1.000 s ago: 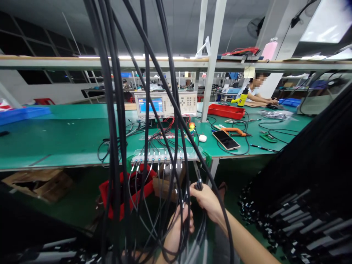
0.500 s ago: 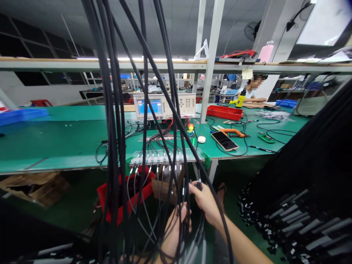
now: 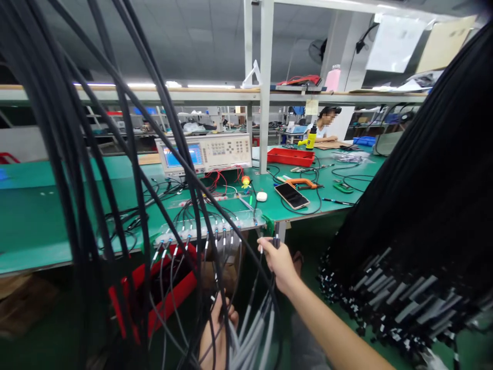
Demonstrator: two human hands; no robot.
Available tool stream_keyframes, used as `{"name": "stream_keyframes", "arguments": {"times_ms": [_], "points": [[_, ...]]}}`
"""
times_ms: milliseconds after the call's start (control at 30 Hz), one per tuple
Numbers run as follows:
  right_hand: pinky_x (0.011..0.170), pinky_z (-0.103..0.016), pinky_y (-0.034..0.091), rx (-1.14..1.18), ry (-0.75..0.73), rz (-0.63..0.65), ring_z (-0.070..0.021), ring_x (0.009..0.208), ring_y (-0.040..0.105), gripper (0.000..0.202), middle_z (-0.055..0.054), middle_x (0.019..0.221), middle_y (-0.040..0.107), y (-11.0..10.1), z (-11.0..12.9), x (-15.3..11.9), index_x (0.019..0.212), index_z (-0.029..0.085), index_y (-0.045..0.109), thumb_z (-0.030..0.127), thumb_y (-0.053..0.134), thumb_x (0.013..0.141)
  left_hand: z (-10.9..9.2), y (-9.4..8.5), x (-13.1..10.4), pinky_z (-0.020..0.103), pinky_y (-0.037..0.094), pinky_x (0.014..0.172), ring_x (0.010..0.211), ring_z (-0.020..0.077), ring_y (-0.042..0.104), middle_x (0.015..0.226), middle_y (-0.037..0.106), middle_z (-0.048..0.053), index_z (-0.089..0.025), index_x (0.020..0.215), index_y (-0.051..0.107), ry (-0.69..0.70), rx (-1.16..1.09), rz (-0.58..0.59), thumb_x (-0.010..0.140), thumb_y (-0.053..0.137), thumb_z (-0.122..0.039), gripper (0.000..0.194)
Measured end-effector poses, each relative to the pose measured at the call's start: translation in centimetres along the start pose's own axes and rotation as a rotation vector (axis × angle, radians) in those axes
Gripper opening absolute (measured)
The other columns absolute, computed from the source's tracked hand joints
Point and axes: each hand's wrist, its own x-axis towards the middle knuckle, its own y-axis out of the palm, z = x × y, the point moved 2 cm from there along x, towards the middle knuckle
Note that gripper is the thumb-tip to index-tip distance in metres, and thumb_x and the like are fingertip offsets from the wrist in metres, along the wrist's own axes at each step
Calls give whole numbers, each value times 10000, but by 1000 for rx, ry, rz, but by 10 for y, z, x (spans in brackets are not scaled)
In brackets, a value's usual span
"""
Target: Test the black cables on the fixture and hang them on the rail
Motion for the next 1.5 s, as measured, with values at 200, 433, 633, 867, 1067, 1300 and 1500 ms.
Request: {"name": "stream_keyframes", "arguments": {"times_ms": [200, 433, 633, 867, 1067, 1300, 1500], "points": [[358, -216, 135, 84, 80, 87, -25, 359, 263, 383, 39, 574, 551, 3, 9, 21, 838, 126, 672, 454, 712, 645, 5, 3, -5, 156, 523, 474, 455, 62, 576, 590, 586, -76, -230, 885, 676, -78, -177, 117, 899, 538, -303, 156], [341, -206, 160, 74, 146, 98, -27, 355, 278, 348, 40, 546, 541, 9, 0, 32, 811, 133, 668, 447, 706, 667, 0, 10, -11, 158, 554, 508, 504, 66, 639, 639, 663, -65, -215, 928, 702, -55, -232, 102, 913, 517, -239, 187], [339, -176, 162, 149, 155, 93, 4, 368, 290, 298, 15, 701, 597, 11, 1, 35, 840, 117, 694, 366, 701, 679, -8, 17, -20, 171, 560, 494, 515, 76, 656, 624, 682, -36, -181, 920, 697, -37, -259, 93, 947, 408, -148, 292], [340, -160, 155, 263, 236, 125, 3, 375, 245, 253, 28, 670, 570, 13, 3, 35, 864, 119, 678, 315, 688, 705, -14, 30, -28, 137, 537, 490, 466, 60, 613, 571, 652, -42, -184, 851, 706, -66, -284, 43, 956, 403, -181, 320], [333, -155, 165, 286, 230, 120, 3, 379, 230, 209, 33, 655, 551, 17, 4, 36, 849, 114, 678, 289, 679, 735, -16, 34, -33, 127, 512, 475, 469, 53, 579, 572, 621, -58, -187, 851, 700, -45, -261, 25, 939, 449, -188, 266], [311, -130, 188, 317, 233, 77, 8, 369, 231, 137, 33, 619, 529, 20, 5, 40, 794, 102, 681, 235, 648, 788, -14, 31, -28, 147, 496, 456, 478, 54, 575, 616, 610, -59, -181, 842, 685, -32, -262, 27, 914, 509, -230, 196], [298, -118, 204, 296, 269, 112, 17, 361, 276, 182, -4, 720, 613, 15, 3, 38, 860, 111, 697, 286, 665, 819, -8, 25, -23, 147, 502, 467, 494, 57, 594, 626, 628, -67, -194, 921, 694, -33, -332, 93, 907, 524, -238, 176]]}}
